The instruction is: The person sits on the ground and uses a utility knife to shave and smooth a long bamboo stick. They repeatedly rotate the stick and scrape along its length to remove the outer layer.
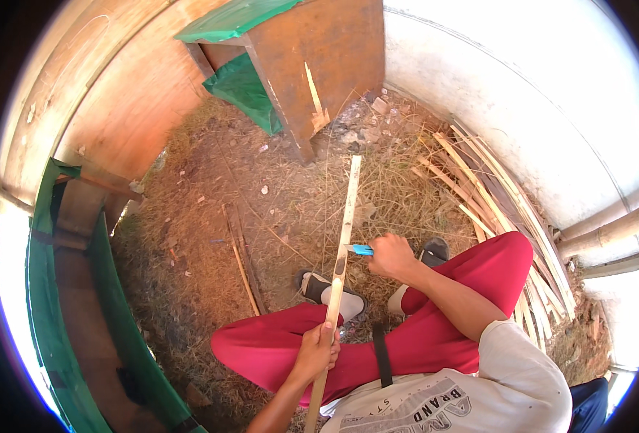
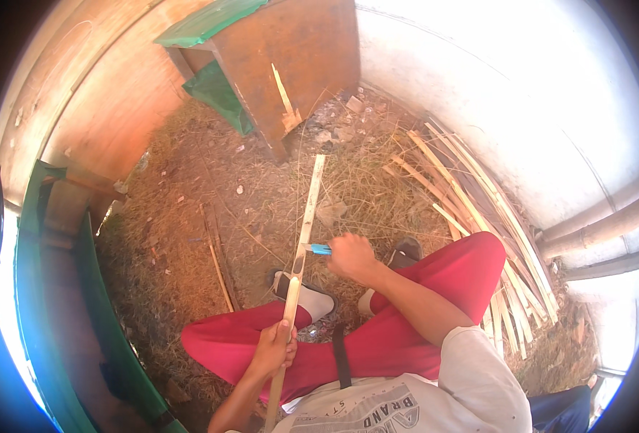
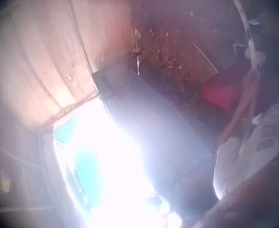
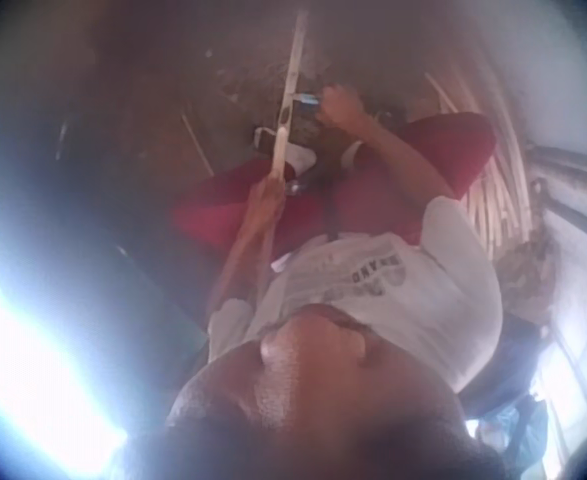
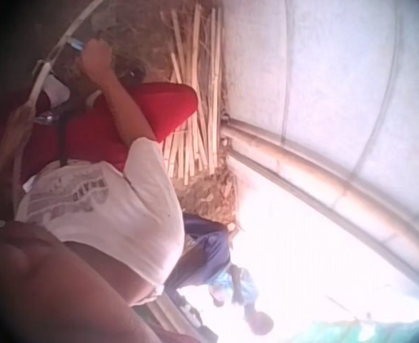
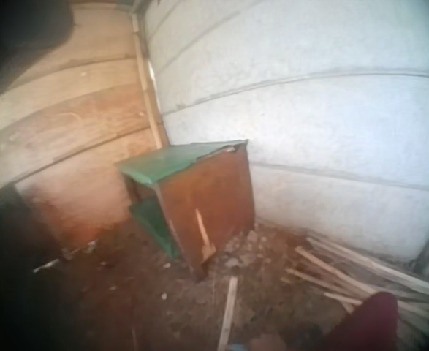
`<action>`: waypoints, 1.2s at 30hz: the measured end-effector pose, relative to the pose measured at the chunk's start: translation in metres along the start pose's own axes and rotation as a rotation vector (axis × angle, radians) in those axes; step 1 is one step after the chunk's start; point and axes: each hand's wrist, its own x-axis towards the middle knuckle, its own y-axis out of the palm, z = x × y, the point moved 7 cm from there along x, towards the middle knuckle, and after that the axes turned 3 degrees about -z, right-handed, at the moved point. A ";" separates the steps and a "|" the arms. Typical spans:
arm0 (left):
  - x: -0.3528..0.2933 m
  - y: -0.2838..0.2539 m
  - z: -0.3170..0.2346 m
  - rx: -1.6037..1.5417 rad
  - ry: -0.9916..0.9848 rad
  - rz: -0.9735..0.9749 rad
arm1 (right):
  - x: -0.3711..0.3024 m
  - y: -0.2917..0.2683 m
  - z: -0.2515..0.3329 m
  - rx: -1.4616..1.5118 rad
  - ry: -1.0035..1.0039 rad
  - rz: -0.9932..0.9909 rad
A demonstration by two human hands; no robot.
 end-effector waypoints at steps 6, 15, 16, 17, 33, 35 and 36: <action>0.012 0.008 -0.004 0.019 0.061 0.011 | 0.000 0.000 -0.001 -0.051 0.002 -0.019; 0.003 0.026 -0.005 -0.070 -0.069 0.033 | 0.000 0.010 -0.006 -0.150 -0.042 -0.164; 0.002 0.026 -0.004 -0.073 -0.073 0.047 | 0.001 0.015 -0.009 -0.152 -0.032 -0.156; 0.001 0.023 -0.003 -0.077 -0.077 0.060 | 0.003 0.021 -0.011 -0.153 -0.022 -0.147; -0.071 0.004 0.027 0.028 -0.236 0.095 | 0.037 0.024 -0.084 -0.117 0.196 -0.237; -0.082 -0.003 0.034 -0.004 -0.280 0.067 | 0.040 0.028 -0.083 -0.110 0.225 -0.174; -0.086 -0.006 0.037 -0.020 -0.299 0.053 | 0.041 0.030 -0.084 -0.106 0.238 -0.146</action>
